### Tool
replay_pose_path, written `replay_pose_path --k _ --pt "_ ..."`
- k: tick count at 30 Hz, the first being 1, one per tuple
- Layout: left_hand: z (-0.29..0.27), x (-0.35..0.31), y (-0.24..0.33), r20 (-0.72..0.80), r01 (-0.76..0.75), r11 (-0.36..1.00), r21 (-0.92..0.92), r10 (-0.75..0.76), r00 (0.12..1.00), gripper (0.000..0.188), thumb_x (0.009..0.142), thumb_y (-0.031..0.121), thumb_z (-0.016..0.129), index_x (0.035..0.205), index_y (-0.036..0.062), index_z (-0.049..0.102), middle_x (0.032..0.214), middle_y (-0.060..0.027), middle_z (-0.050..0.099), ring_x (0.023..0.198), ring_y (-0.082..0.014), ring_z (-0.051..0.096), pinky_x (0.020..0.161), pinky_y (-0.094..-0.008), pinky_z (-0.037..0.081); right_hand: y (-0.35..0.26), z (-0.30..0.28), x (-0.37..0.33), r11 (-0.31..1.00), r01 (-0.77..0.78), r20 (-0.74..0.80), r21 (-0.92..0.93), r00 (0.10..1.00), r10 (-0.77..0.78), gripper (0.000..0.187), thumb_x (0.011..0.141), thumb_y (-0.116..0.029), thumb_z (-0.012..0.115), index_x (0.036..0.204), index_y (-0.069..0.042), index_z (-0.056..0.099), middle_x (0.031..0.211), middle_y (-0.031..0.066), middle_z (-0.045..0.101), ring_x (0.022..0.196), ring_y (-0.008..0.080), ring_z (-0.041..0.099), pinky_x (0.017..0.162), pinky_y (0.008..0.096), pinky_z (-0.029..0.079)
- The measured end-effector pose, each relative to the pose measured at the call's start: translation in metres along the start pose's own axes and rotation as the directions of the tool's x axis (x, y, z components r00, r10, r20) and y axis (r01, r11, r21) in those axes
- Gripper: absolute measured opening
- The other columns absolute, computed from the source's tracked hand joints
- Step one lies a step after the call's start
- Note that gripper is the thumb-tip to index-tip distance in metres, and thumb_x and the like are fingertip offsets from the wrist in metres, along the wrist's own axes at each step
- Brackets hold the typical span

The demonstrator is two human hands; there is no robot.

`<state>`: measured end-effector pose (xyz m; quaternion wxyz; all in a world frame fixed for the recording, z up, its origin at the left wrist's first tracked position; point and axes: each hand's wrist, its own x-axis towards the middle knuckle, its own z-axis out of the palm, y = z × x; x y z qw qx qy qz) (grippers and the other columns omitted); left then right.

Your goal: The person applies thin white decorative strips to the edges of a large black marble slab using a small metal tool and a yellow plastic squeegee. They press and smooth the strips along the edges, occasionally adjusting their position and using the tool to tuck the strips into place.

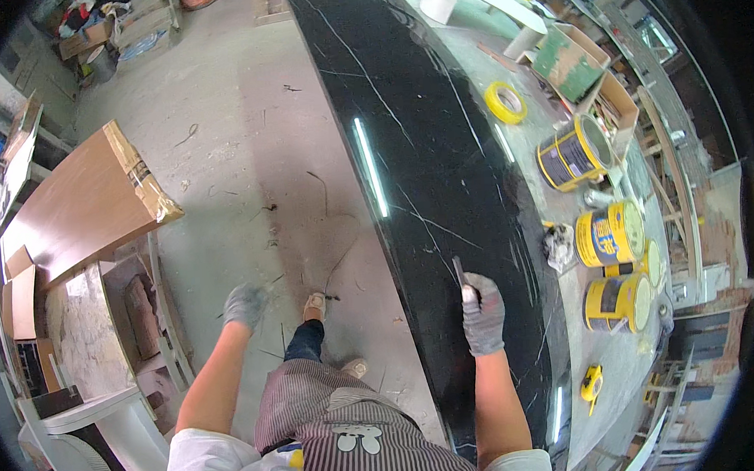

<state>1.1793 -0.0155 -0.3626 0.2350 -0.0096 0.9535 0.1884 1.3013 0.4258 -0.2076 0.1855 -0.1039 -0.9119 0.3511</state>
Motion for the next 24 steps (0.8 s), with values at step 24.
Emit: replay_pose_path --k 24 --pt "-0.106 0.066 0.158 0.112 0.063 0.390 -0.919 0.104 0.988 0.013 0.086 0.011 0.068 0.098 0.0044 0.067 0.078 -0.0028 0.064 0.070 -0.0119 0.059 0.065 -0.0270 0.051 -0.041 0.014 0.047 0.924 -0.299 0.187 0.238 0.948 0.259 0.019 0.091 -0.019 0.069 0.103 -0.005 0.068 0.096 0.0068 0.070 0.087 0.0170 0.065 0.080 0.0320 0.051"
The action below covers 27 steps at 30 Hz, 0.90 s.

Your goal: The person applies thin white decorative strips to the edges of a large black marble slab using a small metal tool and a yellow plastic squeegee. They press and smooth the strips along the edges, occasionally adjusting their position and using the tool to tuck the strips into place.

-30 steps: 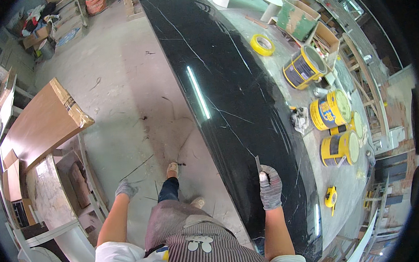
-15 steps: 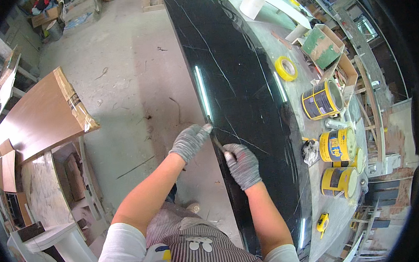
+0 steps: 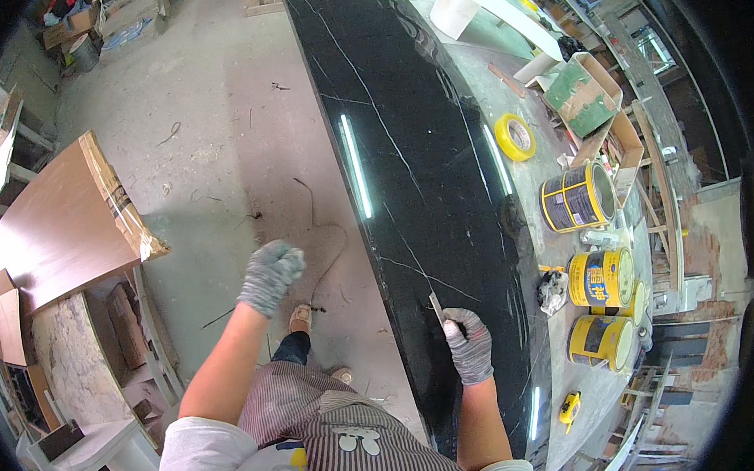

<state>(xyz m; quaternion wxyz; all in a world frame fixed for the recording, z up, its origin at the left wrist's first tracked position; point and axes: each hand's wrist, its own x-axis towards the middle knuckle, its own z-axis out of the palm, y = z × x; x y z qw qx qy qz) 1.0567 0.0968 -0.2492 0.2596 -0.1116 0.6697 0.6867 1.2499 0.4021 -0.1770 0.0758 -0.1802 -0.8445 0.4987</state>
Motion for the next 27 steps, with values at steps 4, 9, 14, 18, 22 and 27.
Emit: replay_pose_path --k 4,9,14,18,22,27 --pt "0.013 0.005 -0.004 -0.002 -0.512 0.817 0.266 0.531 0.847 0.025 0.085 0.013 0.071 0.108 0.0062 0.065 0.083 -0.0017 0.062 0.072 -0.0099 0.057 0.068 -0.0255 0.051 0.014 0.011 0.011 0.999 0.030 -0.067 0.014 0.997 -0.029 0.017 0.090 -0.017 0.070 0.102 -0.004 0.068 0.097 0.0055 0.069 0.087 0.0146 0.063 0.081 0.0305 0.051" --pt "0.084 0.009 0.047 0.205 -0.496 0.583 0.643 0.494 0.845 0.031 0.081 0.015 0.075 0.111 0.0112 0.070 0.088 -0.0084 0.064 0.078 -0.0233 0.064 0.075 -0.0352 0.054 0.018 0.023 0.039 0.994 0.110 -0.150 0.006 0.983 -0.108 0.016 0.090 -0.013 0.069 0.104 -0.005 0.068 0.099 0.0048 0.069 0.089 0.0145 0.062 0.083 0.0298 0.050" --pt "0.075 -0.008 0.056 0.312 -0.515 0.676 0.527 0.409 0.857 0.017 0.083 0.018 0.073 0.095 0.0070 0.071 0.085 -0.0109 0.067 0.079 -0.0270 0.066 0.074 -0.0351 0.053 0.016 0.022 0.045 0.995 0.104 -0.144 0.005 0.984 -0.102 0.016 0.090 -0.012 0.069 0.104 -0.005 0.068 0.098 0.0047 0.069 0.087 0.0140 0.062 0.081 0.0296 0.050" --pt "0.011 -0.024 0.040 0.667 -0.407 0.871 0.274 0.133 0.733 0.022 0.086 0.024 0.071 0.096 0.0051 0.070 0.084 -0.0120 0.067 0.078 -0.0276 0.064 0.075 -0.0369 0.052 0.023 0.018 0.043 0.994 0.106 -0.162 -0.012 0.981 -0.106 0.016 0.090 -0.013 0.069 0.104 -0.005 0.068 0.098 0.0045 0.069 0.087 0.0135 0.062 0.082 0.0294 0.050" --pt "-0.061 -0.017 -0.024 0.500 -0.452 0.466 0.760 0.023 0.866 0.025 0.085 0.028 0.070 0.096 0.0056 0.071 0.088 -0.0133 0.069 0.086 -0.0282 0.067 0.079 -0.0395 0.053 0.019 0.019 0.050 0.993 0.113 -0.143 -0.023 0.983 -0.115 0.017 0.090 -0.014 0.069 0.104 -0.005 0.068 0.098 0.0045 0.068 0.088 0.0142 0.062 0.082 0.0298 0.050" --pt "-0.063 -0.017 0.000 0.206 -0.202 0.040 0.979 -0.142 0.968 0.034 0.084 0.034 0.068 0.108 0.0096 0.070 0.107 -0.0143 0.068 0.097 -0.0313 0.067 0.084 -0.0391 0.053 0.028 0.015 0.058 0.996 -0.049 -0.052 0.071 0.997 0.053 0.020 0.091 -0.017 0.069 0.107 -0.007 0.065 0.094 0.0039 0.067 0.081 0.0125 0.062 0.075 0.0281 0.051"
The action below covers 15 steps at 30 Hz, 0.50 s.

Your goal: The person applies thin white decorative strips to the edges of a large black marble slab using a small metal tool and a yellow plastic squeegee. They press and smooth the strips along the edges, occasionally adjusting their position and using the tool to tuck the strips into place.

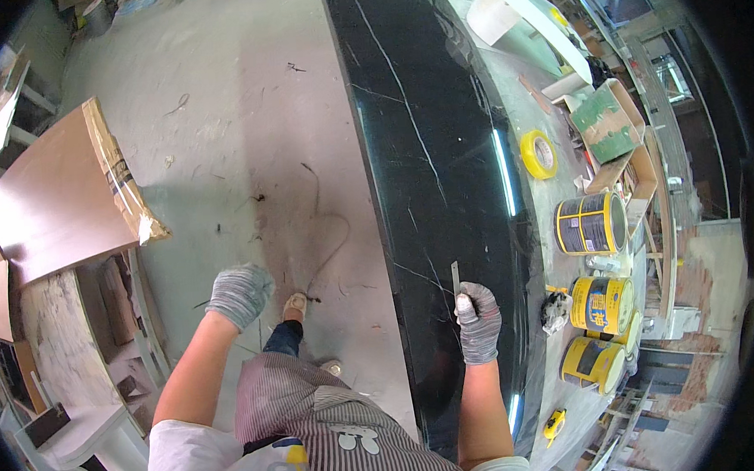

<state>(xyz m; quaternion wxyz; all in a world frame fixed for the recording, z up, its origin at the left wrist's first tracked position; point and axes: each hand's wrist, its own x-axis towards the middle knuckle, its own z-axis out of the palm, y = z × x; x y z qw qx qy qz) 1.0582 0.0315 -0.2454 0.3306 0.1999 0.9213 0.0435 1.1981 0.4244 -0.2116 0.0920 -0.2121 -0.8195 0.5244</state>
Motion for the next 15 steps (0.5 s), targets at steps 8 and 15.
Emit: replay_pose_path --k 8,15 --pt "-0.034 0.009 0.079 -0.776 -0.642 0.712 -0.286 0.221 0.591 0.053 0.078 0.027 0.074 0.126 0.0074 0.061 0.121 -0.0183 0.062 0.100 -0.0337 0.064 0.083 -0.0418 0.053 -0.091 0.063 0.030 0.870 0.430 0.485 -0.241 0.830 -0.276 0.013 0.089 -0.010 0.069 0.100 -0.006 0.065 0.090 0.0040 0.064 0.075 0.0139 0.062 0.067 0.0282 0.051" --pt "-0.024 0.049 0.104 -0.667 -0.592 0.554 -0.585 0.087 0.740 0.019 0.083 0.017 0.069 0.100 0.0081 0.072 0.089 -0.0139 0.067 0.081 -0.0327 0.065 0.072 -0.0421 0.052 -0.142 0.101 0.073 0.788 0.488 0.566 -0.374 0.794 -0.223 0.017 0.085 -0.007 0.071 0.102 -0.006 0.066 0.092 0.0079 0.065 0.080 0.0204 0.063 0.074 0.0321 0.053"
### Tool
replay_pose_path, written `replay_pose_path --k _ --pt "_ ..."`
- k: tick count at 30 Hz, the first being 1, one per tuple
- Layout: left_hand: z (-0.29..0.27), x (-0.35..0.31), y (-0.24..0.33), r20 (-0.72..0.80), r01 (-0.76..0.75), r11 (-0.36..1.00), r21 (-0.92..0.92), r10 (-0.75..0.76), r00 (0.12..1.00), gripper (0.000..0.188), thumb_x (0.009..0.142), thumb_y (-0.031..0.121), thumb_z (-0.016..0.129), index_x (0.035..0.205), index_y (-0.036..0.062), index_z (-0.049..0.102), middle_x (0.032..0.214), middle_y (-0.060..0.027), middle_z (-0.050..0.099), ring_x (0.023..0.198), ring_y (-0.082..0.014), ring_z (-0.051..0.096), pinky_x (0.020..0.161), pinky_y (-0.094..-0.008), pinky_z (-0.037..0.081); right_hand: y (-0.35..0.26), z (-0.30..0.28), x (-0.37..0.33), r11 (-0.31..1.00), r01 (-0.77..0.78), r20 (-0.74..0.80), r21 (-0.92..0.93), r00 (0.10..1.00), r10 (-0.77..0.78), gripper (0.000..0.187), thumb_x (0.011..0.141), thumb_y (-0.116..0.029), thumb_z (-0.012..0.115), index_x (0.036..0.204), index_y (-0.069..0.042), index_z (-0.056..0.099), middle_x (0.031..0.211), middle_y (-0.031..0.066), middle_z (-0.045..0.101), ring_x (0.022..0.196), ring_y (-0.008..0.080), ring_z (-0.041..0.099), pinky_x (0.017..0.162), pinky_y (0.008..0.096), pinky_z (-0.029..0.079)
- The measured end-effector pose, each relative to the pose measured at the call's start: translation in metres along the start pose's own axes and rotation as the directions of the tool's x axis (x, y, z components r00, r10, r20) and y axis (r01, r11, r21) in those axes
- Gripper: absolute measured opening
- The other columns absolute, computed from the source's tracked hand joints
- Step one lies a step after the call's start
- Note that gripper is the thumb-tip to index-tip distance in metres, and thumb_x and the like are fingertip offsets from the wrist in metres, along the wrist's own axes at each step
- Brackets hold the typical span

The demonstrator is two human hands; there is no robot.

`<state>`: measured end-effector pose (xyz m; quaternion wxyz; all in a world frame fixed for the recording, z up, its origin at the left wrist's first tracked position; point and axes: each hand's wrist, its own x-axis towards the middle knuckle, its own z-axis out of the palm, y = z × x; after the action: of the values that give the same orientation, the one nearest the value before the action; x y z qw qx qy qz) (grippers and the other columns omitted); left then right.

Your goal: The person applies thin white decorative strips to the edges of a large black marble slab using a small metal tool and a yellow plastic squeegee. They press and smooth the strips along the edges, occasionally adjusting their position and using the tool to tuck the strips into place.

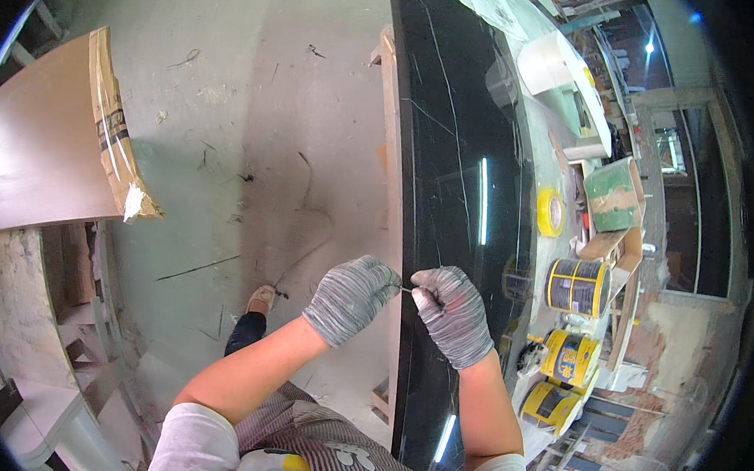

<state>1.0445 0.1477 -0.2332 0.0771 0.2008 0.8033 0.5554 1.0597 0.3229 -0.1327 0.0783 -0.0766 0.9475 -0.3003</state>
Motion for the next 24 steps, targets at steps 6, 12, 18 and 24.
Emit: replay_pose_path --k 6,12,18,24 --pt "0.007 0.027 -0.028 -0.013 0.152 0.899 -0.410 -0.172 0.985 0.018 0.085 0.020 0.072 0.095 0.0050 0.072 0.084 -0.0143 0.066 0.076 -0.0325 0.062 0.072 -0.0396 0.051 0.001 -0.013 0.041 0.986 -0.093 0.071 -0.141 0.992 0.103 0.015 0.086 -0.017 0.071 0.095 -0.006 0.069 0.088 0.0113 0.068 0.081 0.0296 0.066 0.076 0.0368 0.054" --pt "0.018 0.052 -0.042 -0.312 0.017 0.920 -0.392 -0.151 0.938 0.028 0.082 0.016 0.076 0.104 0.0017 0.066 0.088 -0.0160 0.060 0.075 -0.0294 0.060 0.071 -0.0377 0.051 0.000 -0.011 0.082 0.939 -0.106 0.060 -0.326 0.989 0.132 0.013 0.087 -0.018 0.068 0.082 -0.006 0.066 0.078 0.0129 0.066 0.075 0.0310 0.065 0.070 0.0391 0.052" --pt "0.035 0.069 -0.043 -0.312 0.110 0.921 -0.373 -0.236 0.920 0.022 0.080 0.012 0.075 0.099 0.0033 0.069 0.088 -0.0136 0.061 0.079 -0.0305 0.061 0.075 -0.0384 0.052 0.014 -0.003 0.108 0.891 -0.072 0.098 -0.448 0.987 0.130 0.012 0.086 -0.016 0.067 0.081 -0.006 0.064 0.077 0.0151 0.064 0.075 0.0334 0.064 0.069 0.0417 0.052" --pt "0.059 0.077 -0.042 -0.401 0.138 0.911 -0.388 -0.302 0.865 0.017 0.078 0.015 0.076 0.090 0.0039 0.071 0.081 -0.0145 0.062 0.079 -0.0326 0.061 0.074 -0.0395 0.052 0.020 -0.001 0.106 0.874 -0.015 0.088 -0.486 0.994 0.066 0.011 0.086 -0.017 0.065 0.084 -0.006 0.063 0.080 0.0145 0.063 0.079 0.0334 0.063 0.072 0.0425 0.052"
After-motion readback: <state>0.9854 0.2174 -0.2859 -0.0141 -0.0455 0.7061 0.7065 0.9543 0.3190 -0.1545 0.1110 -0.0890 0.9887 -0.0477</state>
